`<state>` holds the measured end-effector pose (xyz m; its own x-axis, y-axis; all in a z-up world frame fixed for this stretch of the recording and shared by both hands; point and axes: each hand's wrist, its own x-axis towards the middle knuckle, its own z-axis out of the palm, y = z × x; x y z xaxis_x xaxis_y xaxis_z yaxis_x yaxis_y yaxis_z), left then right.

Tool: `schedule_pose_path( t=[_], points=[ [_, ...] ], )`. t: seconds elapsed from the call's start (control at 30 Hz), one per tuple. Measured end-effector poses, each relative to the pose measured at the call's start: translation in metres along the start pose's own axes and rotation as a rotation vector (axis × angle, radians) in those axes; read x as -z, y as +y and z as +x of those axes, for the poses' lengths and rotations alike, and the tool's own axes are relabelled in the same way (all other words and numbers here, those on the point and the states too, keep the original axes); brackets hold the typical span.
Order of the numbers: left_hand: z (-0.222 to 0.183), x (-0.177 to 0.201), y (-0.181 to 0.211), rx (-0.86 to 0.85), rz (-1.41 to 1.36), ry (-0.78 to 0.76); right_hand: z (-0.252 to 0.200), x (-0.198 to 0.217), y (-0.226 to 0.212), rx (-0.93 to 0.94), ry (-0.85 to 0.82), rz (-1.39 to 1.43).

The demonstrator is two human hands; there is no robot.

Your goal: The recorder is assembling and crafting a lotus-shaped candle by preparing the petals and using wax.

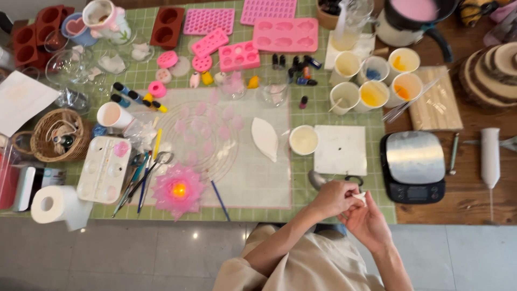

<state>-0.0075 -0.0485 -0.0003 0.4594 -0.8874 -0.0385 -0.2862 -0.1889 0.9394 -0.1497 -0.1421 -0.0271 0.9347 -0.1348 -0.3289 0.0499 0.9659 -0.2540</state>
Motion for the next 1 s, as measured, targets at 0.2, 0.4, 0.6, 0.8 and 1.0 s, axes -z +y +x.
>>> schedule_pose_path(
  t=[0.2, 0.4, 0.6, 0.8, 1.0],
  points=[
    [0.059, -0.057, -0.004, 0.141, -0.057, 0.052, 0.005, 0.040, -0.079, -0.078, -0.095, 0.063],
    [0.104, -0.081, 0.047, 0.126, -0.108, 0.118, 0.015, 0.068, -0.184, -0.210, 0.289, -0.177],
    [0.098, -0.044, 0.018, 0.175, -0.195, 0.315, 0.062, 0.121, -0.239, -0.329, 0.054, -0.166],
    [0.033, 0.079, 0.017, 0.393, 0.032, 0.664, 0.083, 0.099, -0.202, -0.382, 0.066, -0.267],
    [-0.060, 0.217, 0.008, 0.389, 0.281, 0.642, 0.100, 0.095, -0.105, -0.593, 0.023, -0.239]
  ],
)
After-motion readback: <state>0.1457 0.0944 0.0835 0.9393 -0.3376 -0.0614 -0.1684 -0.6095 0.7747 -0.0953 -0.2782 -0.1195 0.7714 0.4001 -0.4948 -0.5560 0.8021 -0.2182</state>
